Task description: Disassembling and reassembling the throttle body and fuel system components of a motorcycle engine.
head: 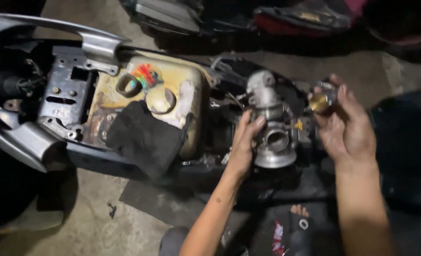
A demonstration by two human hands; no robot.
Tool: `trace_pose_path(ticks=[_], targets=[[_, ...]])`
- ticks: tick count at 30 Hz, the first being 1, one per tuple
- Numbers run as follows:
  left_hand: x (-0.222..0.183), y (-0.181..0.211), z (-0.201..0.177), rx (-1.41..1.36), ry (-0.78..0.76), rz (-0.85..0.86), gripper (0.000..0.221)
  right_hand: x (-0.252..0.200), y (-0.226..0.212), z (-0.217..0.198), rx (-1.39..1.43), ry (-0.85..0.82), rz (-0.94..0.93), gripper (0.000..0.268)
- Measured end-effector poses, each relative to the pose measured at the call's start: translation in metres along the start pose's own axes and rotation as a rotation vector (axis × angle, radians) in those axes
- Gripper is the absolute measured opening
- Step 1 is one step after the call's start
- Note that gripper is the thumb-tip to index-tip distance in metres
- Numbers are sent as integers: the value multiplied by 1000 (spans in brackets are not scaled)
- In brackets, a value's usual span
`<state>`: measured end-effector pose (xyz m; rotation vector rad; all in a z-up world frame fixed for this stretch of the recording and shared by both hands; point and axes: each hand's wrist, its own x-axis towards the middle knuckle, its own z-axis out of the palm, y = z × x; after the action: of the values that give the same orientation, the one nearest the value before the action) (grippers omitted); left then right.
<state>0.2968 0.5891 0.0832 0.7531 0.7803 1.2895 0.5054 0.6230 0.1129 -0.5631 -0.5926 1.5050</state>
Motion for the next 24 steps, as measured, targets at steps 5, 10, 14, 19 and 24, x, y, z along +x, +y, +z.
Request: trace_pose_path(ticks=[5, 10, 14, 19, 24], targets=[[-2, -29, -12, 103, -3, 123, 78, -21, 4, -2, 8, 104, -42, 30], [-17, -13, -10, 146, -233, 313, 61, -26, 7, 4, 54, 248, -61, 37], [-8, -36, -14, 359, -88, 481, 83, -14, 15, -17, -46, 286, -74, 38], [-36, 11, -4, 646, -56, 1018, 76, -12, 20, -28, -35, 186, -24, 42], [-45, 24, -2, 751, 41, 1124, 72, -21, 19, -46, -132, 178, -17, 42]])
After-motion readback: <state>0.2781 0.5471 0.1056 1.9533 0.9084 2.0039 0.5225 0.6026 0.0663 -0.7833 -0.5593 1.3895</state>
